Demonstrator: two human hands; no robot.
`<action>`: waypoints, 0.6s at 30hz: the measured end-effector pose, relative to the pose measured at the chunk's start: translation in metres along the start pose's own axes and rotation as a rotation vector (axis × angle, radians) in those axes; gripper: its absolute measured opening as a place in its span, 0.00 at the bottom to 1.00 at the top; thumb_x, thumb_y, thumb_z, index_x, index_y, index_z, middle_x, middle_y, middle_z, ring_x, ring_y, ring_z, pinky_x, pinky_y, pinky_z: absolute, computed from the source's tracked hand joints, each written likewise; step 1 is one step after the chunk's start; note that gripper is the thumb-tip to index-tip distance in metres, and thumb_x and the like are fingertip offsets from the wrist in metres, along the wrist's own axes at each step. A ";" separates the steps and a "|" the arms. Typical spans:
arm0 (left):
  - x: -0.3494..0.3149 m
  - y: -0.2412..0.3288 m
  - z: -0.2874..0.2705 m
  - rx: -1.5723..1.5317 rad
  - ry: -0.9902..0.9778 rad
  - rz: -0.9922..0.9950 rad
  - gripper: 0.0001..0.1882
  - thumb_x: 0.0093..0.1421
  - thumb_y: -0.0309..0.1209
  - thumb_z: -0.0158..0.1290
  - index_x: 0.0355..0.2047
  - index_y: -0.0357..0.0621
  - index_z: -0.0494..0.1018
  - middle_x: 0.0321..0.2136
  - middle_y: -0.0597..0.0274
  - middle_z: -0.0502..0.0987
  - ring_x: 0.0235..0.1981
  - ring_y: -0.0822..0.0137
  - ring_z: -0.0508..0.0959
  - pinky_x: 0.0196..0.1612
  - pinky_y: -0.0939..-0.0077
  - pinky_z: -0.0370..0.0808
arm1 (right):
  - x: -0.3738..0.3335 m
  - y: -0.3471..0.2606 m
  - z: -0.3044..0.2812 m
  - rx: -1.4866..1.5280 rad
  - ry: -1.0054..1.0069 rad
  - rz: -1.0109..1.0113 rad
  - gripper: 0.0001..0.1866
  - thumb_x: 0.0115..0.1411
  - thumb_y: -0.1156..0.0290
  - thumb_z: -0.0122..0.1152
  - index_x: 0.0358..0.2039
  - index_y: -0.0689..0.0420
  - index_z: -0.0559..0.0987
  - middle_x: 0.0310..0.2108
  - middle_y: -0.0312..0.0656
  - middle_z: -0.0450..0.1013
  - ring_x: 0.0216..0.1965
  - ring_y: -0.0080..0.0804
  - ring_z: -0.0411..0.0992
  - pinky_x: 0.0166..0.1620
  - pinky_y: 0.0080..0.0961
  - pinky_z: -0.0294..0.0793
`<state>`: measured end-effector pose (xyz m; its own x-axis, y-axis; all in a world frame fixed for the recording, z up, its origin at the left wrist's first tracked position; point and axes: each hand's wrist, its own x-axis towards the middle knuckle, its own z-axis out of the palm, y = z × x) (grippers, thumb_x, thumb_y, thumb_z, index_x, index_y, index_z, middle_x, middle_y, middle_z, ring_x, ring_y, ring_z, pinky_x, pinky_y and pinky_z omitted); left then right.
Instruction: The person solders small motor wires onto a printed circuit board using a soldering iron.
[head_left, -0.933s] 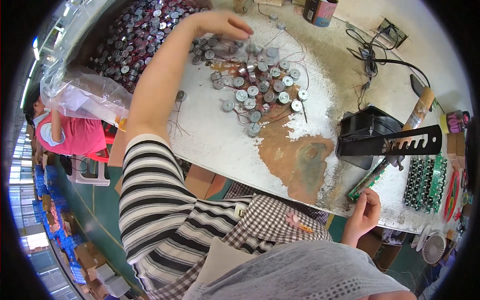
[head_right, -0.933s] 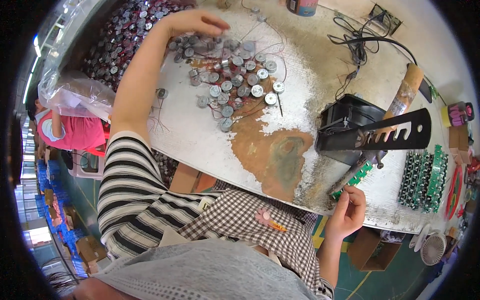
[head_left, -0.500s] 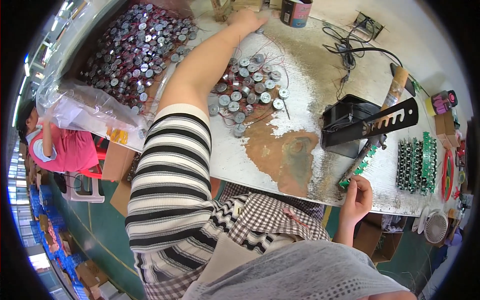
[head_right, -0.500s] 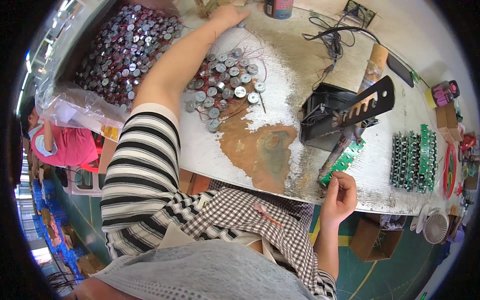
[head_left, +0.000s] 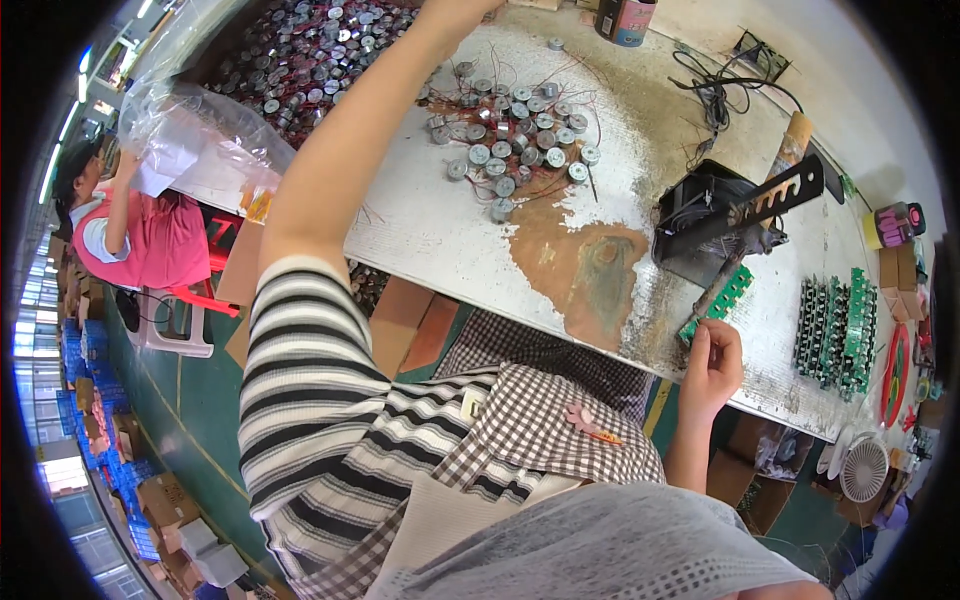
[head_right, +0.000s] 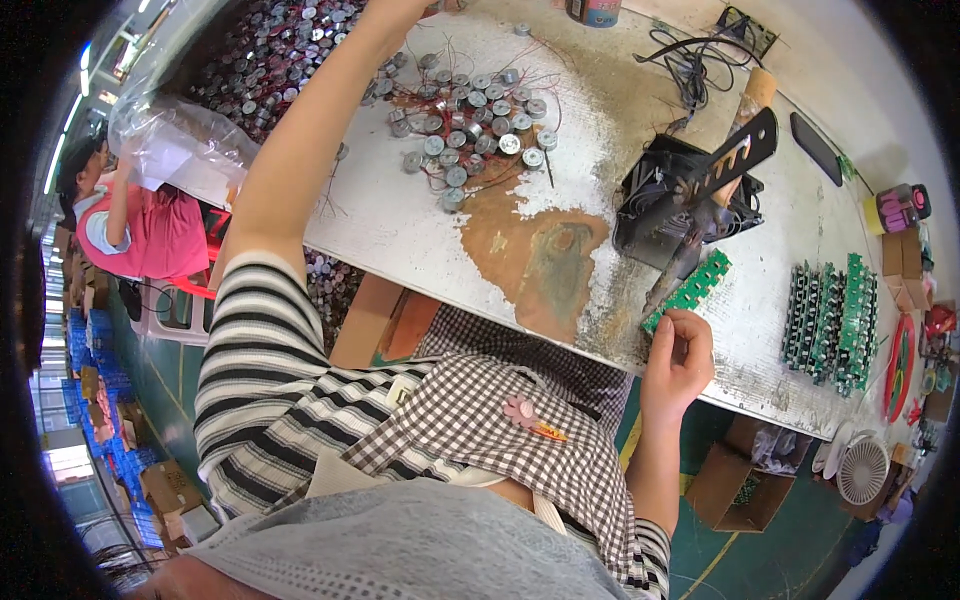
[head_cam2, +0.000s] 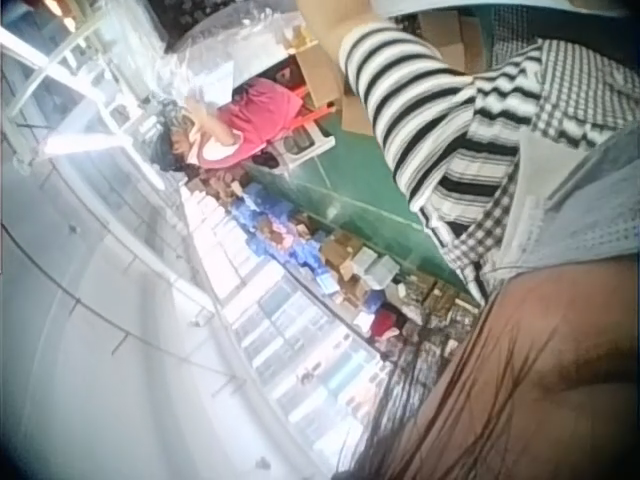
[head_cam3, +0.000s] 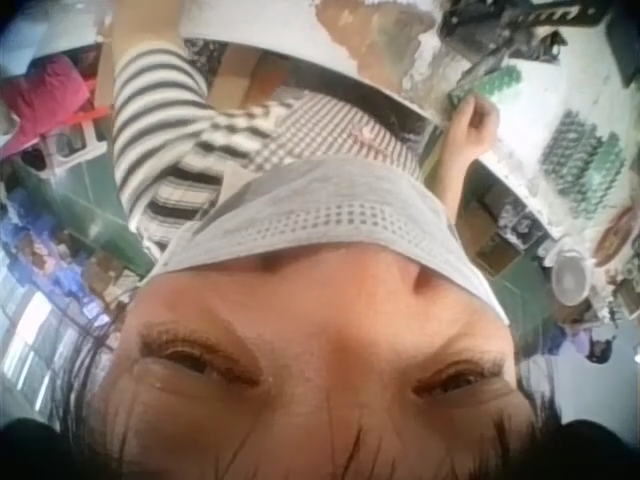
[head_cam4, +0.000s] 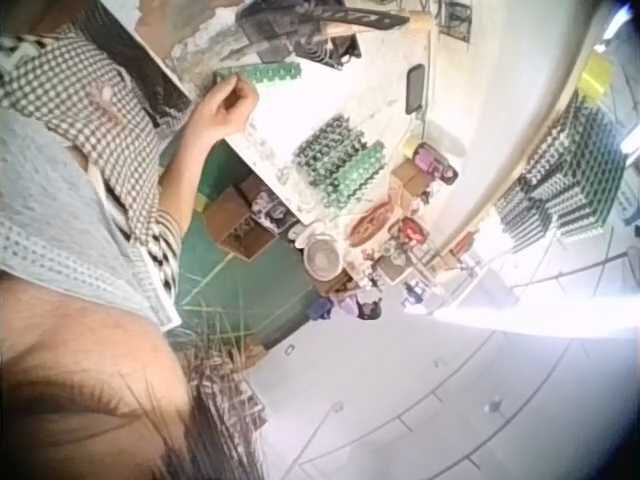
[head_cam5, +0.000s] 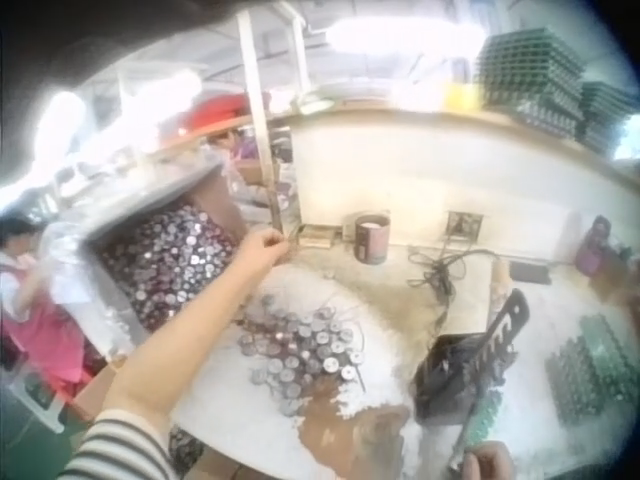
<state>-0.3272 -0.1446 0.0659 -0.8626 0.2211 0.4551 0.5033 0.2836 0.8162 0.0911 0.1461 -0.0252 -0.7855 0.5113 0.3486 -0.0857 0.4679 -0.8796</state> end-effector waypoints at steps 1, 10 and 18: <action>-0.023 0.020 -0.003 0.032 0.002 0.115 0.07 0.56 0.28 0.53 0.30 0.36 0.75 0.22 0.63 0.74 0.25 0.71 0.73 0.28 0.75 0.70 | 0.001 0.000 -0.002 -0.041 -0.034 -0.019 0.01 0.59 0.81 0.55 0.30 0.64 0.73 0.32 0.38 0.72 0.29 0.17 0.66 0.32 0.13 0.66; -0.278 0.134 0.061 -0.645 -0.613 -0.530 0.08 0.62 0.28 0.49 0.39 0.37 0.70 0.27 0.64 0.74 0.30 0.74 0.74 0.35 0.81 0.71 | 0.021 -0.009 -0.004 -0.299 -0.087 -0.145 0.02 0.55 0.80 0.59 0.27 0.64 0.74 0.26 0.43 0.73 0.24 0.27 0.69 0.30 0.22 0.69; -0.277 0.138 0.100 -0.912 -0.537 -0.785 0.06 0.59 0.28 0.55 0.34 0.40 0.71 0.18 0.73 0.68 0.17 0.83 0.63 0.18 0.88 0.56 | -0.005 -0.001 0.002 0.272 -0.045 -0.103 0.02 0.57 0.82 0.55 0.29 0.65 0.72 0.43 0.48 0.73 0.45 0.30 0.69 0.49 0.23 0.67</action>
<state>-0.0138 -0.0735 0.0170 -0.6739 0.6873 -0.2710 -0.5157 -0.1749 0.8387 0.0939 0.1422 -0.0271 -0.7899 0.4360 0.4311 -0.3230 0.3018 -0.8970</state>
